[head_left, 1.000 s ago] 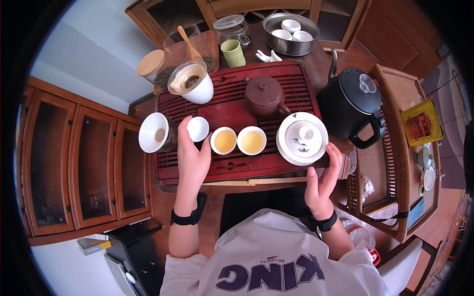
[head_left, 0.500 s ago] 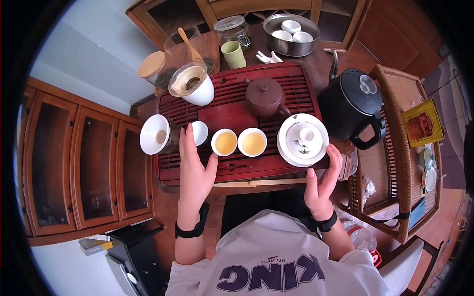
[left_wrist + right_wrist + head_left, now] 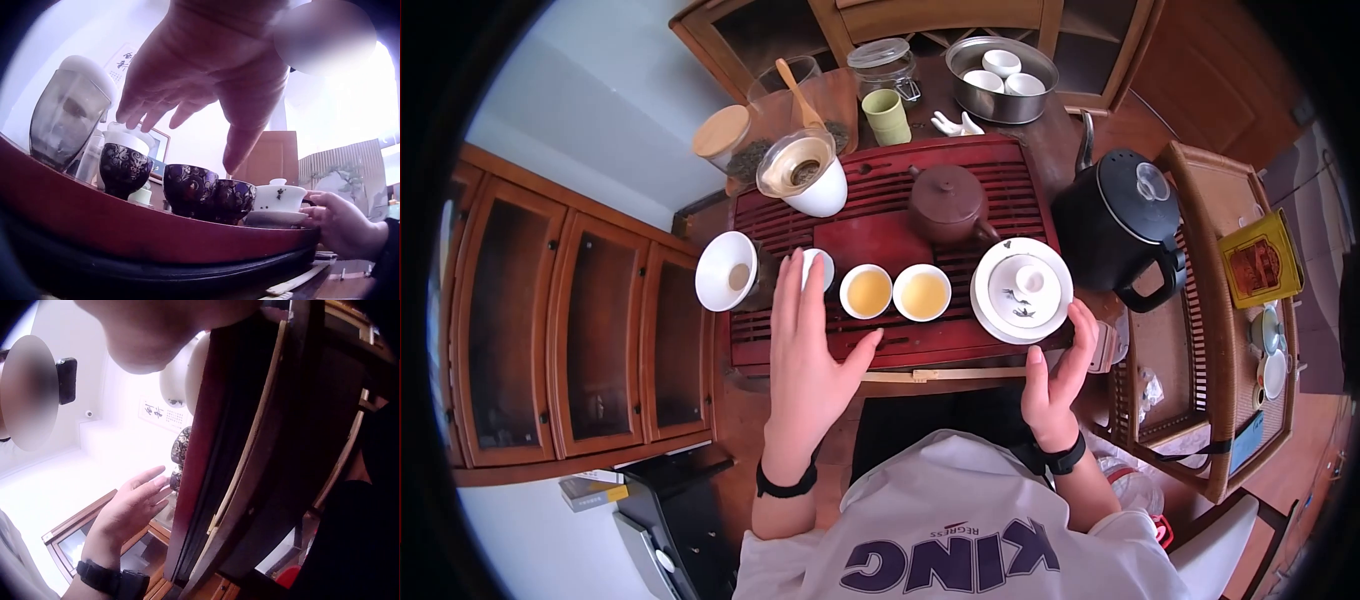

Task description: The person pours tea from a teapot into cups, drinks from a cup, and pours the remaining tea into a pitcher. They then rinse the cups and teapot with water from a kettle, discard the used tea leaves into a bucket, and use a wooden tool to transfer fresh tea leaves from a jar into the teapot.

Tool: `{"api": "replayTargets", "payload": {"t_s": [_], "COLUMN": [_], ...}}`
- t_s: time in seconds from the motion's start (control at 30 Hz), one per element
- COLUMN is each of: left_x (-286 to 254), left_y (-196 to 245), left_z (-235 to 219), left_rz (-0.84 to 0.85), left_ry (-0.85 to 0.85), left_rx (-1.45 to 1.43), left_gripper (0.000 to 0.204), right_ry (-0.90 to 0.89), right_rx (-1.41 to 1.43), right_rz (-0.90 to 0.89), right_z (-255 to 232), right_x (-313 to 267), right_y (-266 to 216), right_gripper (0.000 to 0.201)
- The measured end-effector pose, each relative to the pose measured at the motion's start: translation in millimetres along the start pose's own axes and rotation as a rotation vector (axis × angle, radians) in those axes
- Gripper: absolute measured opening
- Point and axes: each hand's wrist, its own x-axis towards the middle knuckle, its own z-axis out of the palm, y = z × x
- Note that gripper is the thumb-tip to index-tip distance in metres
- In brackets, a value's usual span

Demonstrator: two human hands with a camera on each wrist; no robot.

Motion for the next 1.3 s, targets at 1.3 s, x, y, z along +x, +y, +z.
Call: {"api": "replayTargets", "payload": {"t_s": [1.3], "left_x": [149.6], "left_y": [-31.0], "left_z": [-92.8], "left_rz": [-0.080], "left_ry": [-0.093], "left_rx": [-0.114], "left_gripper": [0.047], "right_ry": [0.016], "right_rx": [-0.138], "right_rz": [-0.073], "right_z": [8.0], "right_x": [-12.9], "right_y": [17.2], "right_gripper": [0.073]}}
